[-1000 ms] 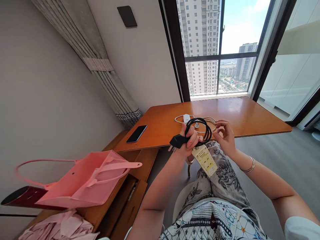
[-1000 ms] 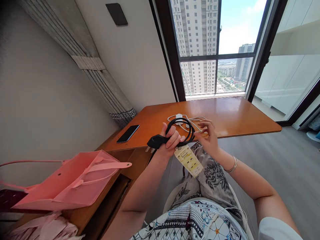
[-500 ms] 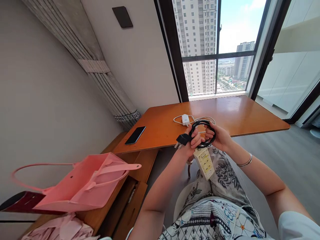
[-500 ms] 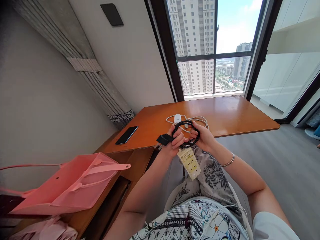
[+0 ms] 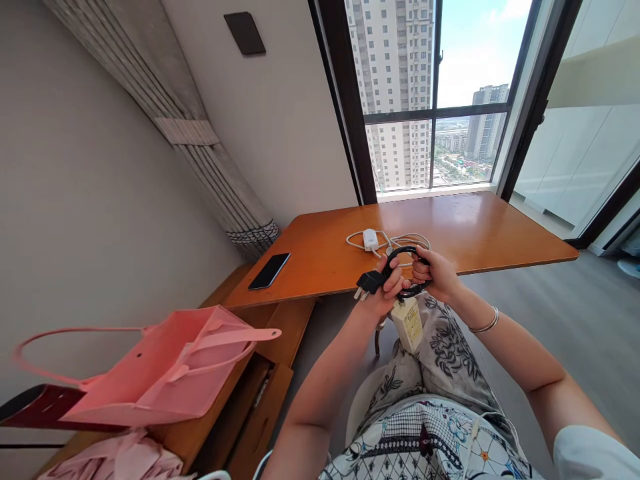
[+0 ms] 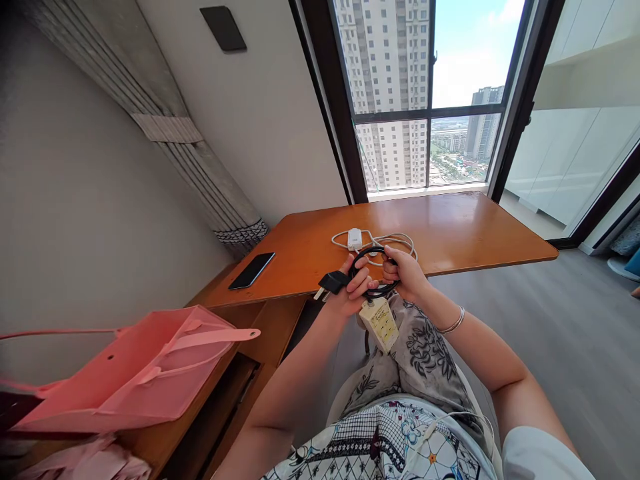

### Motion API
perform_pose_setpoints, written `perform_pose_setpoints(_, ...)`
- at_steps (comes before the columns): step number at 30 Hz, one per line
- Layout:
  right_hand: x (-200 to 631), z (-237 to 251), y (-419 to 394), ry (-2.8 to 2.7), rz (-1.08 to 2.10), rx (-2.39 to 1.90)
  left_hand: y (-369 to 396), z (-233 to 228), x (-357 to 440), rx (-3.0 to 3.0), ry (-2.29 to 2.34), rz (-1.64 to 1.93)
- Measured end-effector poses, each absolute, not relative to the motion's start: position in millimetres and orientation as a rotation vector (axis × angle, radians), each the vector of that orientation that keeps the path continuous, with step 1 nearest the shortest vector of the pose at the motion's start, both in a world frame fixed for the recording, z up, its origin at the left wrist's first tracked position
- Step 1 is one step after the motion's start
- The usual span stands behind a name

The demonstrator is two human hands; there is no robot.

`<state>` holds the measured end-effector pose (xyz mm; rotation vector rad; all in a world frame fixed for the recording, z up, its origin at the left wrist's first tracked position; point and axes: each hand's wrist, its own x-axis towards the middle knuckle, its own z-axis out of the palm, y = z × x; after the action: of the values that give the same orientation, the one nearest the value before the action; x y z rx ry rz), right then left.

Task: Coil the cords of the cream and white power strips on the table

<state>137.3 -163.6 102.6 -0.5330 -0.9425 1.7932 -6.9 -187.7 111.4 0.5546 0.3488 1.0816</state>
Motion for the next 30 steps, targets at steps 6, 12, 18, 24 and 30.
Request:
perform_pose_setpoints(6, 135, 101, -167, -0.989, 1.7, -0.543, -191, 113, -7, 0.579, 0.349, 1.073)
perform_pose_setpoints(12, 138, 62, -160, -1.268, 1.347, -0.612, -195, 131, -14, 0.519, 0.353, 1.208)
perform_pose_setpoints(18, 157, -7, -157, -2.035, 0.221, -0.795, -189, 143, -22, 0.501, 0.245, 1.383)
perform_pose_setpoints(24, 162, -23, -164, -2.082, -0.219, -0.299, -186, 140, -17, 0.453, 0.303, 1.424)
perform_pose_setpoints(30, 165, 1, -175, -2.223, -0.426, -0.341, -186, 132, -7, 0.396, 0.309, 1.398)
